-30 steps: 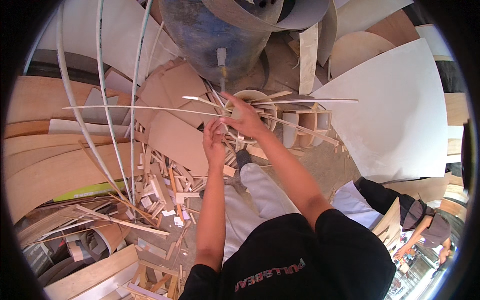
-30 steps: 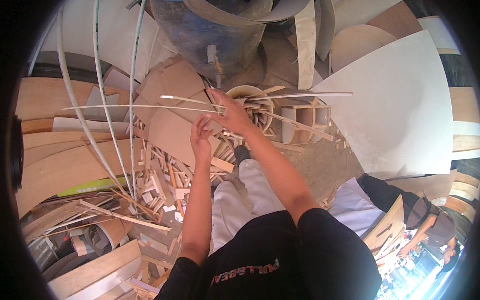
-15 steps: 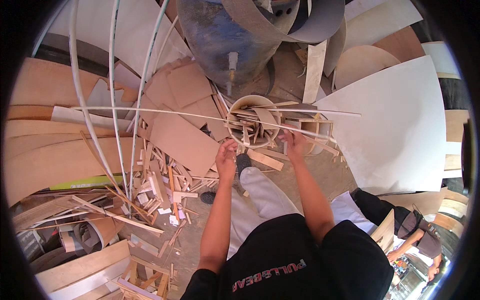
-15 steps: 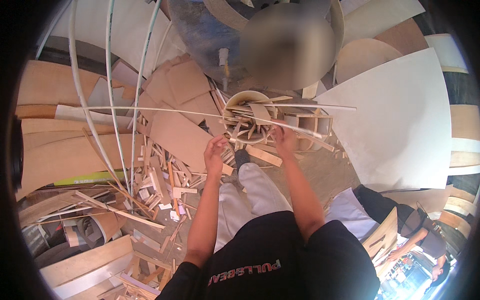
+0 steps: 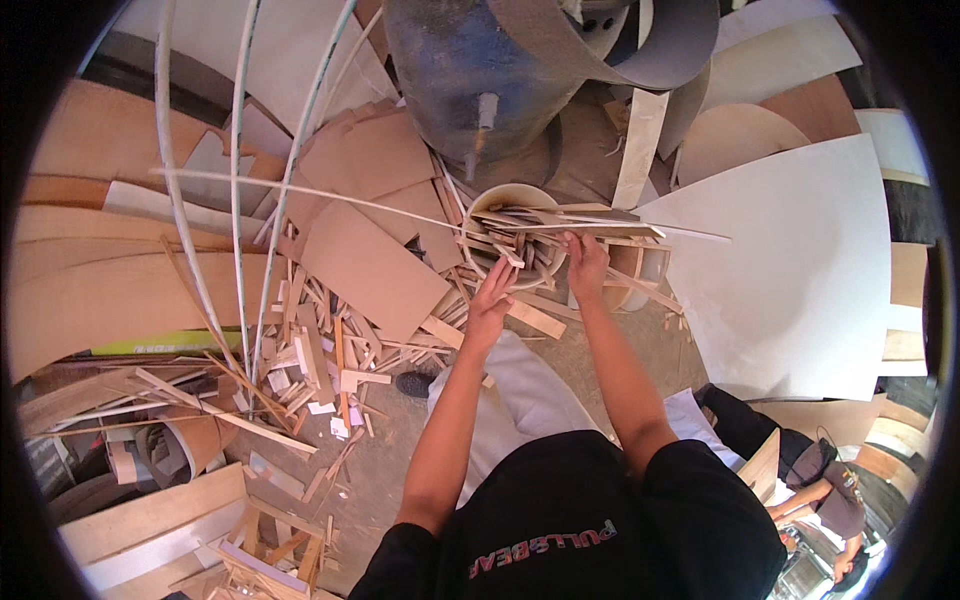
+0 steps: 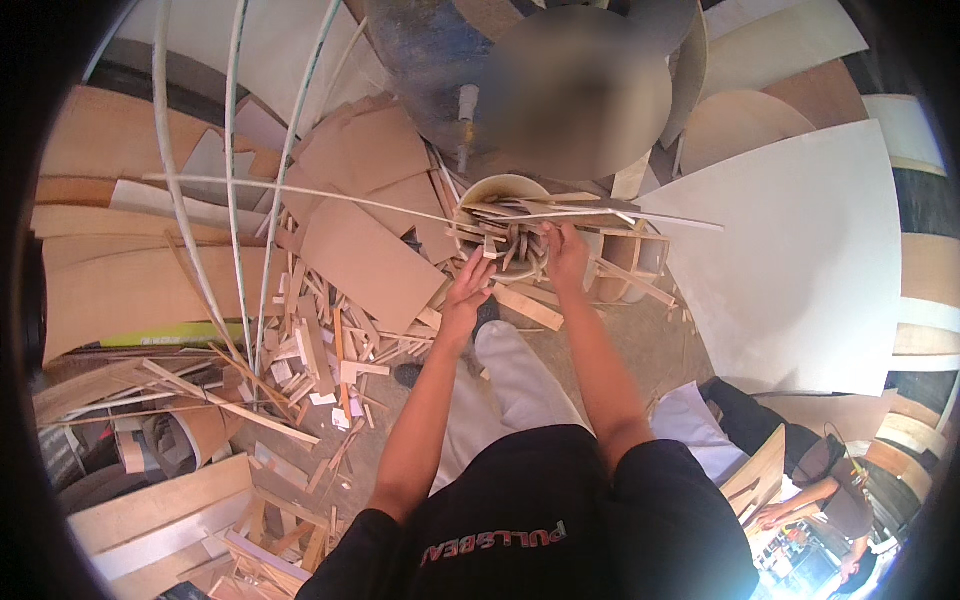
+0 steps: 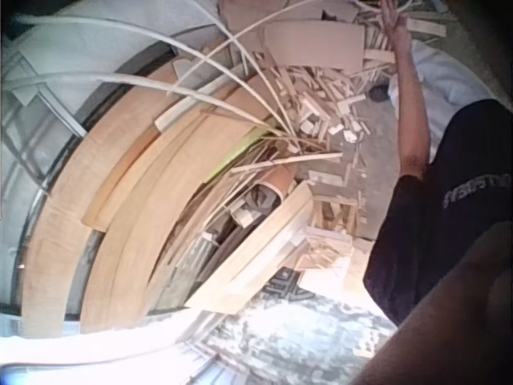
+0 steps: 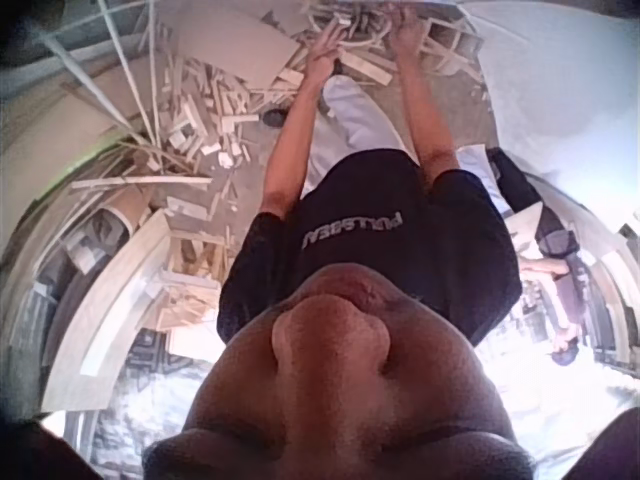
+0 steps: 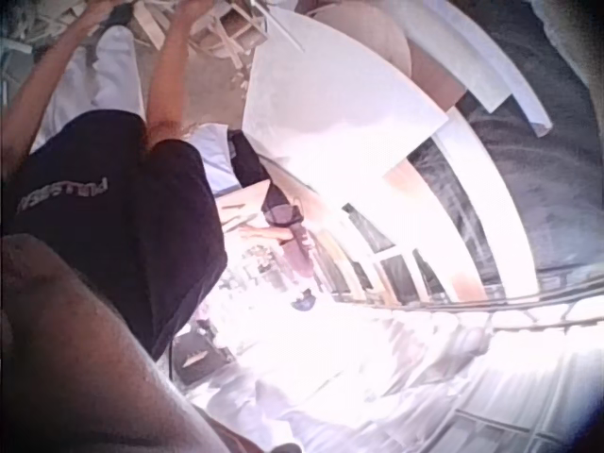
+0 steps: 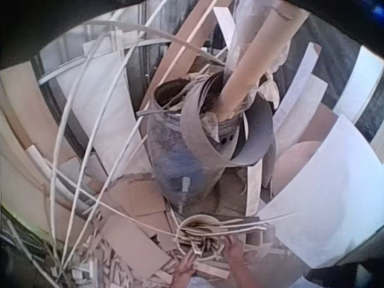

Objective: The person holds a small wooden frame, then crouches to the floor to sort through a pile of wood scraps and plywood boards, picking up and moving several pieces before holding up a larger wooden board.

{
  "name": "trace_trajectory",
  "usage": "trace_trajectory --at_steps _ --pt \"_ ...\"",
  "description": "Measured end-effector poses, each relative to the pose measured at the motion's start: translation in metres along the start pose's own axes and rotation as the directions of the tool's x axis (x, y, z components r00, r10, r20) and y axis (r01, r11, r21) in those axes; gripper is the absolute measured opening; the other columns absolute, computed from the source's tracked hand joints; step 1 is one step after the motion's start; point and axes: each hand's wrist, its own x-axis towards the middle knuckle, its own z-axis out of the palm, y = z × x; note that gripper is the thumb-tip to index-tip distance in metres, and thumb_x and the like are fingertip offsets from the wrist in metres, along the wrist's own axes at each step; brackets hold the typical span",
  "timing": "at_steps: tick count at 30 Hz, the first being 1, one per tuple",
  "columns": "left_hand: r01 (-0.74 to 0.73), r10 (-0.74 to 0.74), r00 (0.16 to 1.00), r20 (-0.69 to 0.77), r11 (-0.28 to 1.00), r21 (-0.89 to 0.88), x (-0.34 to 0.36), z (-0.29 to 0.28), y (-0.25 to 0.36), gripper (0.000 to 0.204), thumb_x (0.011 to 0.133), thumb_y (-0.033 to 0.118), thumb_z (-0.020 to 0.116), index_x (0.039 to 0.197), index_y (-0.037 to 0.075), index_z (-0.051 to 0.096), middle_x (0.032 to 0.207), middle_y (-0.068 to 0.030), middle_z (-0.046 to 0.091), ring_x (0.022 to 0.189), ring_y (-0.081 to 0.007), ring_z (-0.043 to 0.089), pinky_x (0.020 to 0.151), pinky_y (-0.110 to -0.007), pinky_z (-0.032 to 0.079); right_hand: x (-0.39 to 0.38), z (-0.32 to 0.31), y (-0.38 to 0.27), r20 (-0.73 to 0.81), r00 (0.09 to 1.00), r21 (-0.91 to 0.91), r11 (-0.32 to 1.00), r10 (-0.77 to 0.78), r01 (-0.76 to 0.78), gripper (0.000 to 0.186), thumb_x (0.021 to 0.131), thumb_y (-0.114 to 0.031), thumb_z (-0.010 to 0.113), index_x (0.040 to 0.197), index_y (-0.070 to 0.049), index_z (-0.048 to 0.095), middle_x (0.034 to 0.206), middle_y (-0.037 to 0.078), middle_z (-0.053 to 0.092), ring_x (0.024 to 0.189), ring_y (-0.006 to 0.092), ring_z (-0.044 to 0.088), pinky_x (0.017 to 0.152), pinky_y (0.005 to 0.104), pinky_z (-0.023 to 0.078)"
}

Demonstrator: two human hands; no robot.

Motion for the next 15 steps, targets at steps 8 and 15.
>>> trace_trajectory --at_steps 8,15 --pt "0.144 -0.132 0.954 -0.267 0.989 0.027 -0.057 -0.063 -0.004 0.056 0.099 0.008 0.06 0.152 0.001 0.043 0.142 -0.017 0.061 0.132 -0.0254 0.058 0.113 -0.035 0.041 -0.083 0.047 -0.023 -0.231 0.904 0.663 0.738 0.359 -0.124 0.06 0.108 -0.04 0.052 0.152 -0.003 0.038 0.141 0.018 0.051 0.113 0.0276 0.066 0.093 0.0395 0.058" --pt "0.236 -0.187 0.796 -0.575 0.972 0.01 -0.149 -0.173 -0.042 0.026 0.1 0.006 0.061 0.123 -0.002 0.07 0.117 -0.0133 0.074 0.109 -0.0196 0.07 0.101 -0.031 0.052 -0.249 0.128 0.002 0.329 0.892 0.35 0.837 0.31 -0.42 0.055 0.109 -0.042 0.047 0.151 -0.007 0.039 0.133 0.014 0.054 0.094 0.0212 0.07 0.074 0.0323 0.058"
